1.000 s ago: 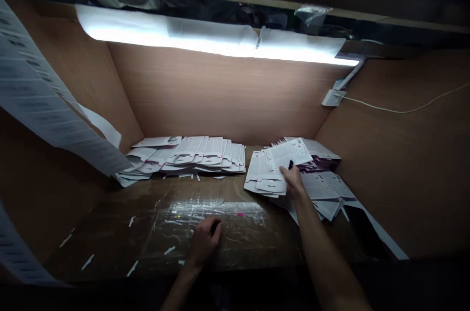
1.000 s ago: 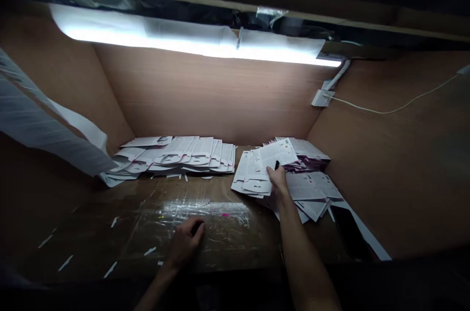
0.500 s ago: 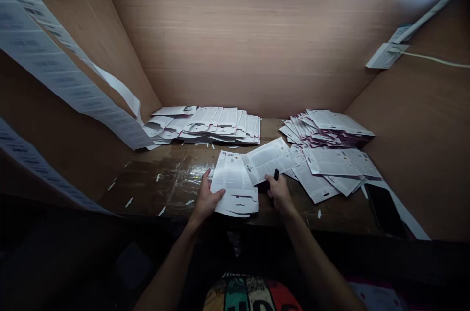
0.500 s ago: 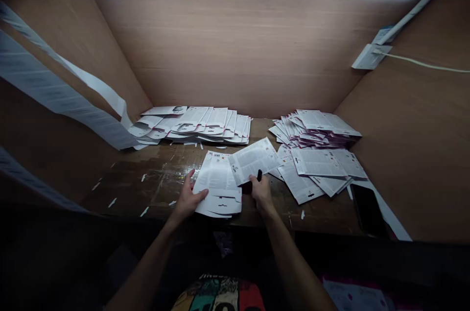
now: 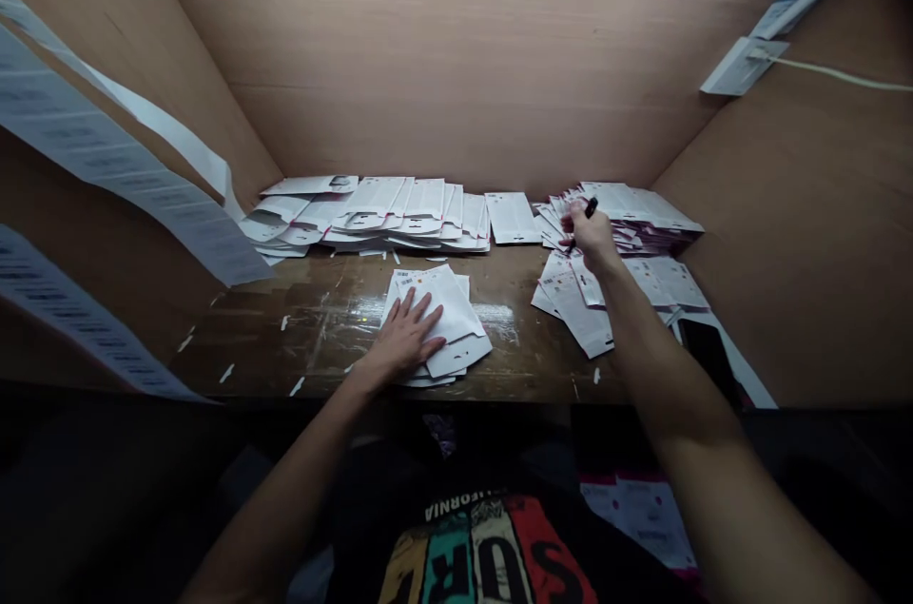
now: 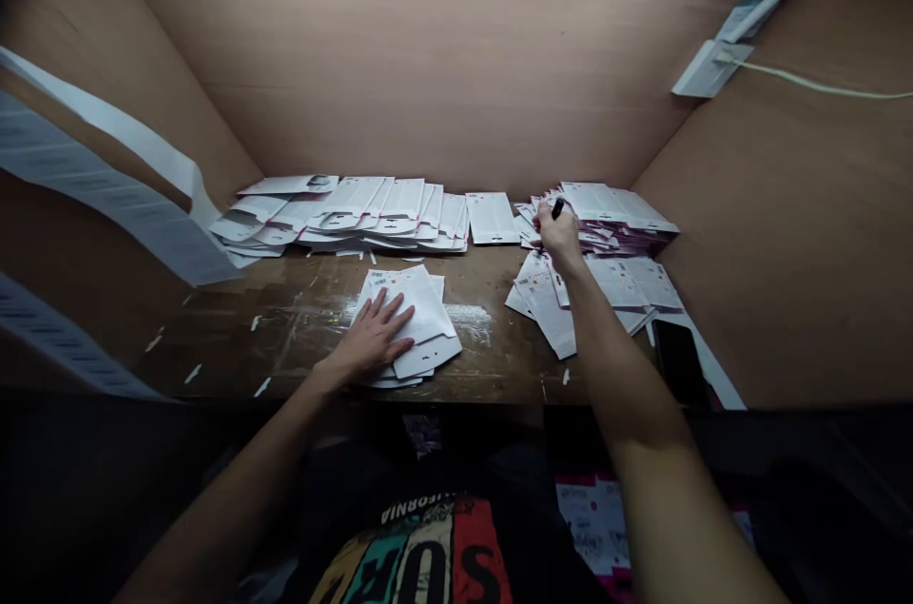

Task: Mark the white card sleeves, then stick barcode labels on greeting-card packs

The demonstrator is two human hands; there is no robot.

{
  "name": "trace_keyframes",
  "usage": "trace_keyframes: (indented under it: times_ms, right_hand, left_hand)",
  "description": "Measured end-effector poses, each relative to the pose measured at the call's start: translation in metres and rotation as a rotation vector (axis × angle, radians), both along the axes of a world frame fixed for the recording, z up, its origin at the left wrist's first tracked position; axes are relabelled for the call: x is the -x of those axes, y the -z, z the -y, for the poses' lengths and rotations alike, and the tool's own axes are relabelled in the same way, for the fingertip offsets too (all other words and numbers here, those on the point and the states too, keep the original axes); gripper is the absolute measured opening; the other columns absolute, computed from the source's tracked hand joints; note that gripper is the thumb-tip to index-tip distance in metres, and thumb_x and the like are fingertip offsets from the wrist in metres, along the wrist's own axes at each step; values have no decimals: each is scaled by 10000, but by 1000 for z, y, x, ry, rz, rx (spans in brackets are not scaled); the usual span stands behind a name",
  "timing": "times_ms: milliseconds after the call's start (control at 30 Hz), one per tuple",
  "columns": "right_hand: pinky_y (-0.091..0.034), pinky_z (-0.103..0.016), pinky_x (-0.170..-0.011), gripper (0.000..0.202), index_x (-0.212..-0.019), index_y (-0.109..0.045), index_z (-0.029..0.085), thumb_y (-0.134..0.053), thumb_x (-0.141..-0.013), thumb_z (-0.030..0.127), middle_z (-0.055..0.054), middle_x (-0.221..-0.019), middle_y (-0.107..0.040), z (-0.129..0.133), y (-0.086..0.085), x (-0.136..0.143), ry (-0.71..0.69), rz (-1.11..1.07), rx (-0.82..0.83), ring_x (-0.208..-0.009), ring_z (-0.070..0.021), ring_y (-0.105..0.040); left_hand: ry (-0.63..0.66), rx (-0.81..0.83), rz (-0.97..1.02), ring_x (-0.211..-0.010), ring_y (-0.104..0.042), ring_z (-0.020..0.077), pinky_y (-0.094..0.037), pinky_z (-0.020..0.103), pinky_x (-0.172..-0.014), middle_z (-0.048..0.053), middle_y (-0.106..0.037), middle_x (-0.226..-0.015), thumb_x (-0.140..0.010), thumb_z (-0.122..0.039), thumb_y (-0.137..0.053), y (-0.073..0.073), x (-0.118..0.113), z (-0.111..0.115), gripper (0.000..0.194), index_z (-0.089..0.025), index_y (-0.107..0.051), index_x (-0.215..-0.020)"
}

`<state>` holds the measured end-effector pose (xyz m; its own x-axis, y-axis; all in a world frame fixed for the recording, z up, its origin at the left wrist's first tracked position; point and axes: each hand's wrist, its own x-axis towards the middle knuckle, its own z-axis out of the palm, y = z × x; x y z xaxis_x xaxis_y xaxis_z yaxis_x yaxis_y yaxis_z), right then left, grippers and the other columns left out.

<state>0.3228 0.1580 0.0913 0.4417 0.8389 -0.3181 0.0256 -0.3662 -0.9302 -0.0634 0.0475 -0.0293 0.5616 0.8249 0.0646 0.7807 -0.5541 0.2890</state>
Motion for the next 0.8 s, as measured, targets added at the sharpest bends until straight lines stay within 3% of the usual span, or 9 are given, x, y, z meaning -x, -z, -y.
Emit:
trace_keyframes:
  times_ms: [67, 133, 233, 333, 500, 800]
  right_hand:
    - [-447, -300, -608, 519, -1036, -685, 165, -425, -1111, 608, -41, -669, -610, 30, 17, 14, -54, -22, -67, -627, -152, -568]
    - [-428, -296, -530, 572, -958, -708, 133, -462, -1087, 632, -44, -614, -606, 73, 45, 28, -154, -72, -70, -522, -133, -501]
    - [-458, -264, -476, 463, -939, -738, 134, -742, -928, 597, -89, -698, -721, 139, 88, 39, -260, -192, -22, -536, -157, -602]
    - [-467, -219, -442, 439, -903, -725, 162, -906, -743, 529, -65, -701, -746, 182, 116, 35, -200, -246, -27, -544, -155, -645]
    - [-553, -246, -490, 366, -840, -723, 164, -879, -759, 485, -75, -691, -753, 202, 131, 20, -75, -161, -33, -549, -162, -670]
    - [-616, -315, -543, 441, -856, -734, 173, -917, -700, 543, -69, -675, -756, 204, 133, 21, -111, -179, -31, -571, -213, -709]
  left_hand:
    - [64, -5, 13, -1663, -152, 403, -187, 627, -1320, 112, -391, -1732, -1008, -513, -637, 6, -20, 0, 604, -273, -561, -1558]
    - [130, -13, 42, -1657, -185, 398, -179, 617, -1323, 119, -388, -1733, -1009, -512, -639, 10, -43, 4, 601, -266, -562, -1553]
    - [217, -12, 73, -1644, -243, 383, -178, 587, -1327, 137, -392, -1728, -1022, -464, -628, 13, -76, 10, 606, -235, -531, -1575]
    - [283, 2, 57, -1636, -265, 379, -187, 569, -1324, 138, -375, -1737, -1037, -443, -594, 16, -97, 12, 614, -220, -496, -1600]
    - [317, 23, 31, -1653, -219, 361, -175, 545, -1328, 109, -341, -1758, -1058, -475, -540, 18, -108, 12, 627, -241, -449, -1632]
    - [307, -27, -76, -1650, -233, 347, -219, 548, -1316, 99, -310, -1771, -1087, -537, -449, 16, -110, 15, 634, -247, -417, -1650]
